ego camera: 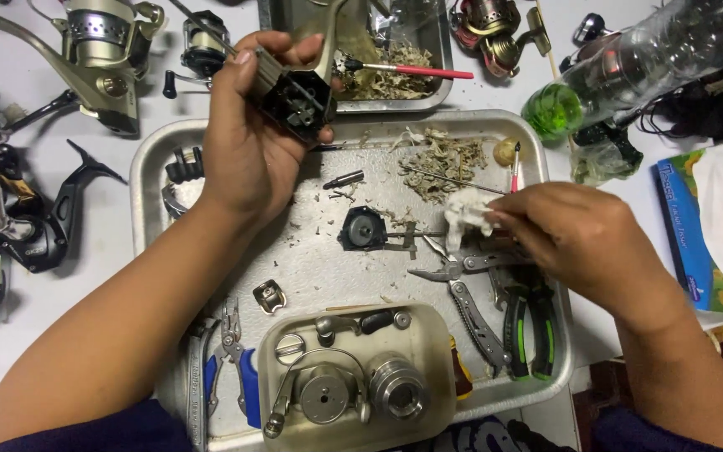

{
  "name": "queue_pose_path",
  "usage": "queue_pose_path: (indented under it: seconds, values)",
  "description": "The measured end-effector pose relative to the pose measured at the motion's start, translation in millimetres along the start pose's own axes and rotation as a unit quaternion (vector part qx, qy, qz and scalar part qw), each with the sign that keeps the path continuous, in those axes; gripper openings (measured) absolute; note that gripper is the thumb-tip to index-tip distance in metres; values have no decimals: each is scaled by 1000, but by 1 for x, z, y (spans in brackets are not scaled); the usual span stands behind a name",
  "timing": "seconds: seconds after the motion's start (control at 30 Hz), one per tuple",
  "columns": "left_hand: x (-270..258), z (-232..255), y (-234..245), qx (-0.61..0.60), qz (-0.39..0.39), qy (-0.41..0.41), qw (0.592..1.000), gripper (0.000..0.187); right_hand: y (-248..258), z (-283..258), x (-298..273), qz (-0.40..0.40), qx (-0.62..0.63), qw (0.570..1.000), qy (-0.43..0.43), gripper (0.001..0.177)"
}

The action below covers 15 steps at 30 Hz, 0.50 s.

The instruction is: The person disassembles a fishing reel, removes the handle and internal gears, and cleans the components using a cloth and a brush. They then reassemble the reel, inserting the gears back into the housing and reattaching the handle.

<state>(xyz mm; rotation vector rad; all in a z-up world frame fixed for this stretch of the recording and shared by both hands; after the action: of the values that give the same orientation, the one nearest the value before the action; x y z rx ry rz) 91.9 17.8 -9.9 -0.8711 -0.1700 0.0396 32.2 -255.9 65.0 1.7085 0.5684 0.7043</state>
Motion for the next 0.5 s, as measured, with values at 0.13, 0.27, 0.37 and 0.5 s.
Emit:
queue_pose_path:
  seconds: [0.13,0.27,0.37,0.5]
  values:
    - [0,0,3,5,0,0,1000,32,3,4,1,12,39,999,-7,24]
    - [1,1,3,-2,-5,-1,1000,29,-1,5,4,40,-8,999,-5,24]
    - [1,1,4,-2,-3,-3,1000,29,-3,10,1,62,-55,997,2,9]
    - [1,2,3,1,0,-4,1000,31,-1,11,0,81,-51,995,-5,10]
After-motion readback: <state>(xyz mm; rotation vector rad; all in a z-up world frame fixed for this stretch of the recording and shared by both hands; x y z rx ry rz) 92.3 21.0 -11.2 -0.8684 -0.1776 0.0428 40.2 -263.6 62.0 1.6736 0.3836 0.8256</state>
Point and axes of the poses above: each hand's wrist, its own x-axis towards the middle knuckle, its own y-axis out of the back of the hand, z = x × y, the point moved 7 cm from there along x, towards the middle knuckle, and after that the axes turned 5 degrees about -y, right-handed, at the moved point
